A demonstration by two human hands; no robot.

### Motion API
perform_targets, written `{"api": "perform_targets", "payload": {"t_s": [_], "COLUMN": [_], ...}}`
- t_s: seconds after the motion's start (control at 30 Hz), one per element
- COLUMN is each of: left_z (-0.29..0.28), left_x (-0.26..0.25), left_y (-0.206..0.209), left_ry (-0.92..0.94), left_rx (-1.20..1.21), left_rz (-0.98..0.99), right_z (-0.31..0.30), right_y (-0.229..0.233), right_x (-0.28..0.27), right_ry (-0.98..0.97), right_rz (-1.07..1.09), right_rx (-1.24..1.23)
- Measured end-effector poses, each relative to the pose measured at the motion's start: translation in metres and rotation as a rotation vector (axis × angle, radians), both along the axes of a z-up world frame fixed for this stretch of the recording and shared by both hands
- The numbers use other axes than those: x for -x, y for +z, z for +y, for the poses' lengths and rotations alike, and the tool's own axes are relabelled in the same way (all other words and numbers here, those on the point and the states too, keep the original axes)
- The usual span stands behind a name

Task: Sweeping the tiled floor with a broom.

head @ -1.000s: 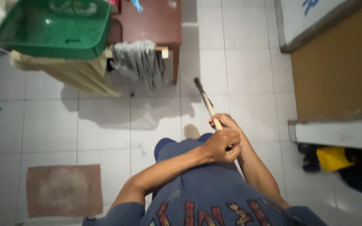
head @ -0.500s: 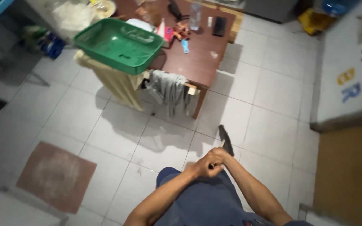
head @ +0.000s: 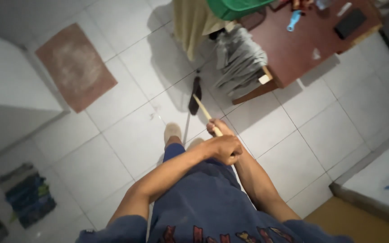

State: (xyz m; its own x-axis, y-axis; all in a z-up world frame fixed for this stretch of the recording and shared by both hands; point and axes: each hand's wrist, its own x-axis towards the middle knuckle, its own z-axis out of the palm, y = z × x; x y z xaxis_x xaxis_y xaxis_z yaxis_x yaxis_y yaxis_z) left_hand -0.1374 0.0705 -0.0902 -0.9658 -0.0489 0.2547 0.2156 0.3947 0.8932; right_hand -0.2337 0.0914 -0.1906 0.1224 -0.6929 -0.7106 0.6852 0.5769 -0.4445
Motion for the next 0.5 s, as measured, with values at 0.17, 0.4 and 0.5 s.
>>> {"api": "perform_targets", "payload": {"t_s": [0.17, 0.4, 0.5], "left_z": [-0.012, -0.014, -0.026], "left_x": [0.0, -0.013, -0.023], "left_y": [0.027, 0.09, 0.091], "left_ry": [0.069, 0.041, 0.092], "left_rx": [0.034, -0.221, -0.29], "left_rz": [0.0, 0.266, 0.316], "right_z": [-0.029, -0.015, -0.012], "right_y": [0.025, -0.039, 0.012], "right_x": [0.005, 0.039, 0.025], "right_ry": [0.009, -0.101, -0.223], "right_rz": [-0.081, -0.169, -0.087], "right_rx": [-0.126, -0.305, -0.33]}}
